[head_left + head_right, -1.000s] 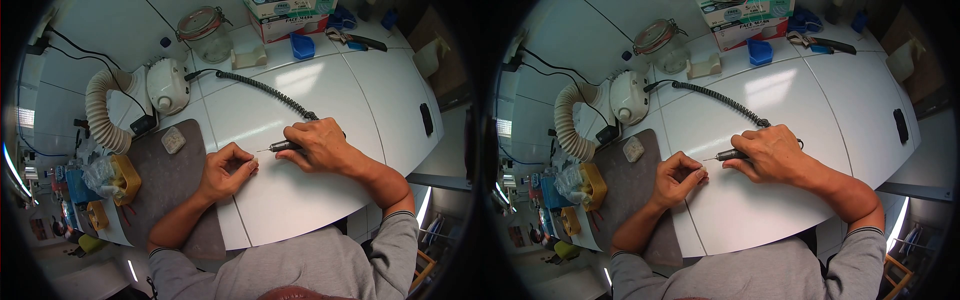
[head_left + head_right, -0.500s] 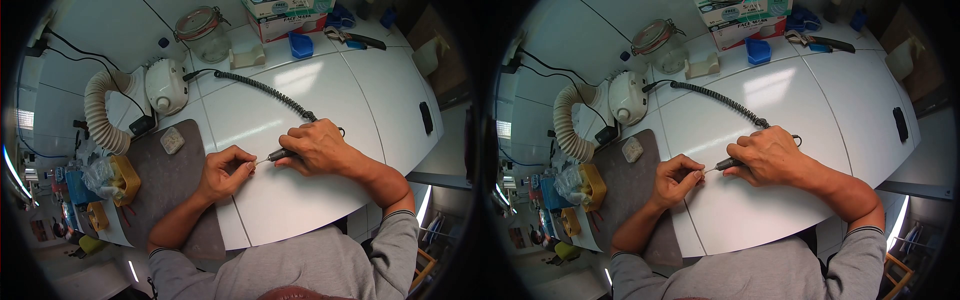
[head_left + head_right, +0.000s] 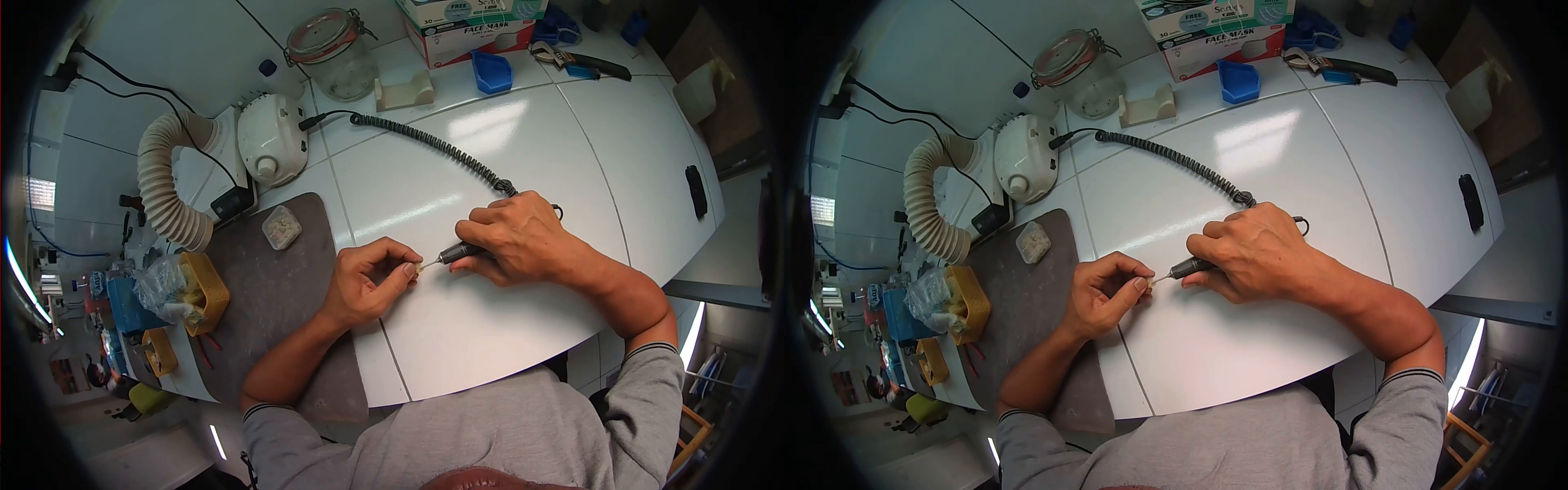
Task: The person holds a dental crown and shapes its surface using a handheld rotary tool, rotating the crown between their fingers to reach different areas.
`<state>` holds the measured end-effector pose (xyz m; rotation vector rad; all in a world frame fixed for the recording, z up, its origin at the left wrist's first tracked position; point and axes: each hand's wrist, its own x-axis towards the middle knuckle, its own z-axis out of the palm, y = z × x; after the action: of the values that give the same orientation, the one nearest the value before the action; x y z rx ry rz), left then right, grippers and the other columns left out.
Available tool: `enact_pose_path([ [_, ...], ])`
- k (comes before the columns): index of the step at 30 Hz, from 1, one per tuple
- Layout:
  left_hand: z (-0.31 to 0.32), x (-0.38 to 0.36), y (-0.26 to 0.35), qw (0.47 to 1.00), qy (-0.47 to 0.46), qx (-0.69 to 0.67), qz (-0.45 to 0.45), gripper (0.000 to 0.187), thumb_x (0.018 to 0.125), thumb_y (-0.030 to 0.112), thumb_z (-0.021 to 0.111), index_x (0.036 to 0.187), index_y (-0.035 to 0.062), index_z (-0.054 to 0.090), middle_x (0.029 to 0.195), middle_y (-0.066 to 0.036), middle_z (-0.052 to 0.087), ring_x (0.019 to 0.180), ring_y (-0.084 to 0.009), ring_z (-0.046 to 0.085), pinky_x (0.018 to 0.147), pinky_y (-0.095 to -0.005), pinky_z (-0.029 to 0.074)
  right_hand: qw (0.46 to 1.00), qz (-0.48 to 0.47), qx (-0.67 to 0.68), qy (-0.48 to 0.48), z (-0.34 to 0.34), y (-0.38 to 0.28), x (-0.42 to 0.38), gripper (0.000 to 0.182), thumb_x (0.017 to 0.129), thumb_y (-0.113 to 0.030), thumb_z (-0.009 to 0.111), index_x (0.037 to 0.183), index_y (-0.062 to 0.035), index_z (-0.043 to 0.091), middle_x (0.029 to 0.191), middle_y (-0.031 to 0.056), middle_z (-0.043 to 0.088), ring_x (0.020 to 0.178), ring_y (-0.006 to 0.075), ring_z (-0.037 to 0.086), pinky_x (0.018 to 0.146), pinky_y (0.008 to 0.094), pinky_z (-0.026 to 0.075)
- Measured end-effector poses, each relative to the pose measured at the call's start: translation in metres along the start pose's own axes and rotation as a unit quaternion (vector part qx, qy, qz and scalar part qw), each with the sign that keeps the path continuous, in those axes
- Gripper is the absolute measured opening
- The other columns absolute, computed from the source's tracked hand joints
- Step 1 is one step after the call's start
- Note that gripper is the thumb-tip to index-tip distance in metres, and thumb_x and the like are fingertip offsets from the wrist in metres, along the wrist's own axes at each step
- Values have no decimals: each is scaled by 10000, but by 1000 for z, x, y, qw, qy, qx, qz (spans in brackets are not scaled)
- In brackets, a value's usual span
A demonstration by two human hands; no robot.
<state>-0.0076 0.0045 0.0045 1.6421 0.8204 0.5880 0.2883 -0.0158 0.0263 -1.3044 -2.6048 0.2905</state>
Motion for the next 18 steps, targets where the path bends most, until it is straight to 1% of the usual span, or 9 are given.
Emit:
enact_pose_path([
  [13, 2, 1, 0, 1000, -2, -11, -12, 122, 1062, 23, 699, 1136, -70, 729, 946, -89, 786, 830, -136, 779, 775, -263, 636, 1000, 3, 0, -14, -1, -1, 0, 514, 1024, -628, 700, 900, -130, 715, 729, 16, 701, 649, 227, 745, 518, 387, 539],
  [16, 1, 1, 1, 1000, -3, -10, -4, 121, 1062, 25, 702, 1139, -66, 721, 961, -95, 788, 854, -142, 785, 792, -269, 640, 1000, 3, 15, -5, -2, 1, -1, 509, 1018, -626, 712, 904, -130, 719, 723, 11, 695, 642, 227, 739, 524, 387, 526],
  [18, 2, 1, 1, 999, 14, -28, -5, 116, 1060, 26, 704, 1135, -62, 711, 974, -103, 790, 876, -151, 789, 809, -279, 645, 1000, 2, 19, -10, -3, 3, 0, 505, 1013, -626, 720, 912, -131, 718, 718, 8, 689, 636, 227, 730, 525, 391, 512],
])
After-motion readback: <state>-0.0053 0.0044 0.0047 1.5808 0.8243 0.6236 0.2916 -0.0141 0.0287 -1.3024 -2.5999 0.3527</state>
